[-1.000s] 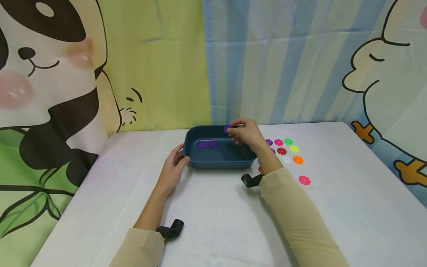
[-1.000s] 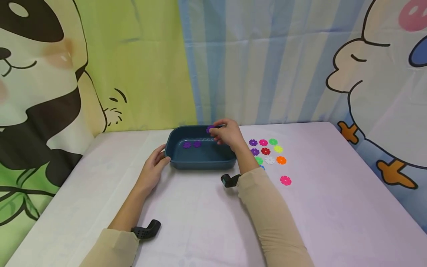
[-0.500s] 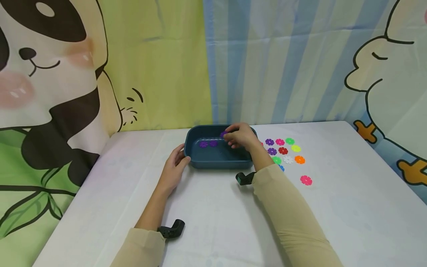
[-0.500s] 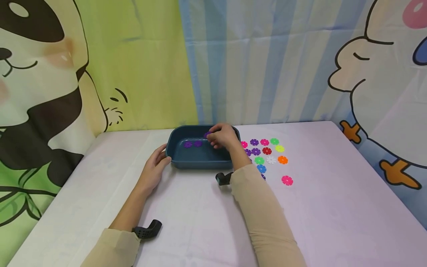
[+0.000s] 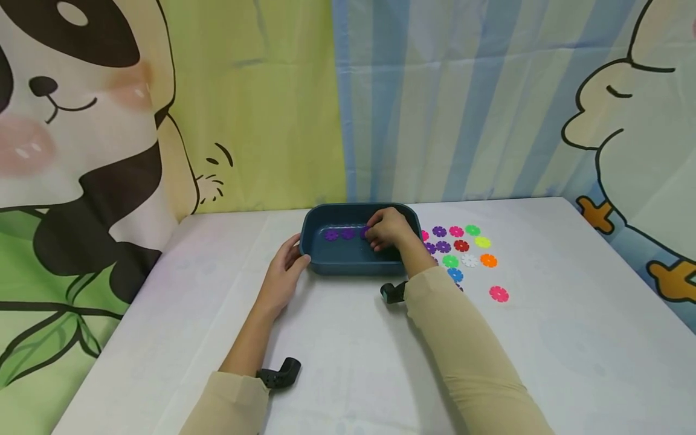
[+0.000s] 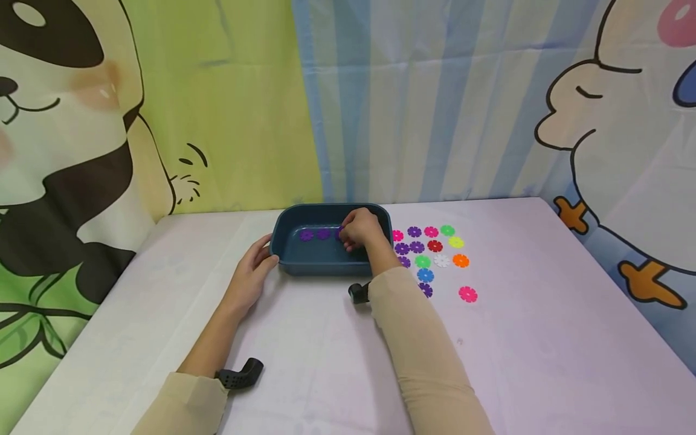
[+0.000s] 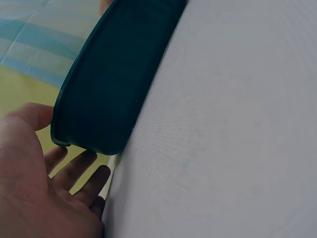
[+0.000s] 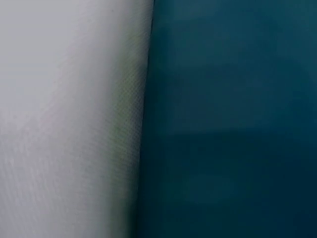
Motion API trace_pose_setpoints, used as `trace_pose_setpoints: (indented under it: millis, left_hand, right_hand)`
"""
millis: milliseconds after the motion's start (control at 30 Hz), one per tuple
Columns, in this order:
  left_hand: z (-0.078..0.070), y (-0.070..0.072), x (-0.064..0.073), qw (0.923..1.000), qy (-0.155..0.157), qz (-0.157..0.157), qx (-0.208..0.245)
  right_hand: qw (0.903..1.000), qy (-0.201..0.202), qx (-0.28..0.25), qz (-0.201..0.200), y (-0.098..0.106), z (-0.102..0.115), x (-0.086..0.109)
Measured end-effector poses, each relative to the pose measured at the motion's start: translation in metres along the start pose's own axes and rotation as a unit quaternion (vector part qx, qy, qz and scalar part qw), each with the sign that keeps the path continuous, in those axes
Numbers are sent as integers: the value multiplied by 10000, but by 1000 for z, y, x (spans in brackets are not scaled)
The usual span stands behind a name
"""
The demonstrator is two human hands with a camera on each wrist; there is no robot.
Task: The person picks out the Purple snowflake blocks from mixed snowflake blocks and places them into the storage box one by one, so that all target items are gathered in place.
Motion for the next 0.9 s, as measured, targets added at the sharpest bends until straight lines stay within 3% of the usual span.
trace_pose_setpoints:
  millis: [500,767,900]
  left_hand:
    - [-1,1,1,10000,65,50,-16]
    - [-1,1,0,10000,79,32,-11]
    - [-1,0,0,10000,88,42,15]
  right_hand:
    - [9944,379,976,130,-9,11,2]
    - [9768,716,2014,-147,-6,17,6]
    - [9731,720,2180,-168,-5,17,6]
Point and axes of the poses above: each hand's wrist, its own x-axis away from the middle knuckle, its own y-axis out of the back of the hand, z = x × y, the point moved 7 cm from there along -x, towards the middle knuckle, and after that the axes turned 4 degrees about x, right-handed, at the moved point
